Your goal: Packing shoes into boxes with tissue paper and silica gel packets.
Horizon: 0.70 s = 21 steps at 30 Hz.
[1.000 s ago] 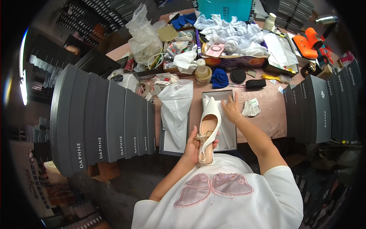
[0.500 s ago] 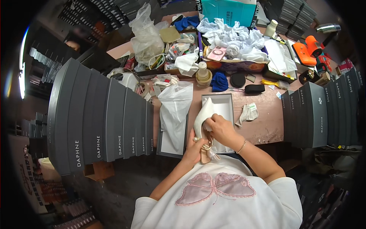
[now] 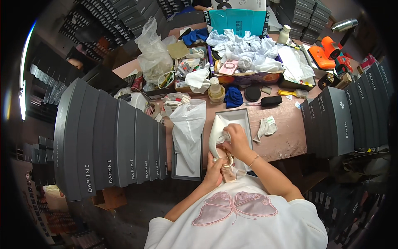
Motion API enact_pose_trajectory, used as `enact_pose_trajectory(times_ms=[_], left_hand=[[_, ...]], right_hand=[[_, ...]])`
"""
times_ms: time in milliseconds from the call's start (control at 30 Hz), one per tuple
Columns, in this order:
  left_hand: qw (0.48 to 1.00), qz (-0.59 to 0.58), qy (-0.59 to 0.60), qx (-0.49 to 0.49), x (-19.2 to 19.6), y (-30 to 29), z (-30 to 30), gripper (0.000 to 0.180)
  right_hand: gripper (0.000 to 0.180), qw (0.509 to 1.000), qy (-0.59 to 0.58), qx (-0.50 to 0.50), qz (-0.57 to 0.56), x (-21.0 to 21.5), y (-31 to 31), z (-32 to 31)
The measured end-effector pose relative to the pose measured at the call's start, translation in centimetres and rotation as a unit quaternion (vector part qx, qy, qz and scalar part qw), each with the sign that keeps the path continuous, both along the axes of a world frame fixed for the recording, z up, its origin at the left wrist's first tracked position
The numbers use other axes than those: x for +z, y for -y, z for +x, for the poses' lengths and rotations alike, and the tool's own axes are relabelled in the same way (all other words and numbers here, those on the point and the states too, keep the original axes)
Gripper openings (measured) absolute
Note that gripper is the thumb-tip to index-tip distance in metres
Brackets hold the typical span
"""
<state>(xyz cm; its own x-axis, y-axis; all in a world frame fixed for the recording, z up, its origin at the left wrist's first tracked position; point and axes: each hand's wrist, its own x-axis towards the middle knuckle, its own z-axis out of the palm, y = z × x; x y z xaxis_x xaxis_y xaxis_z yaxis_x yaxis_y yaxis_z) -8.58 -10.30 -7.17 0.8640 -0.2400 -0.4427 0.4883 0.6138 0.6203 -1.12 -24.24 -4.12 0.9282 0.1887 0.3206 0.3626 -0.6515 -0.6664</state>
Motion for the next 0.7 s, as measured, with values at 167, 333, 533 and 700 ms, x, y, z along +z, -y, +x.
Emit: enact_pose_trajectory(times_ms=[167,333,533,700], left_hand=[[0.997,-0.026,-0.018,-0.077,1.4,-0.4,0.2,0.052],[0.997,0.033,-0.053,-0.048,2.0,-0.4,1.6,0.048],[0.924,-0.367,-0.041,-0.105,-0.9,-5.4,4.2,0.074],[0.867,-0.472,-0.094,-0.129,-0.1,-5.3,5.0,0.083]], right_hand=[[0.068,0.944,-0.235,0.048,0.226,-0.7,1.2,1.0],[0.071,0.951,-0.258,0.048,0.163,-1.7,0.4,2.9],[0.059,0.905,-0.295,0.137,0.272,2.3,4.2,-0.7],[0.031,0.886,-0.336,0.208,0.242,3.7,1.8,-6.2]])
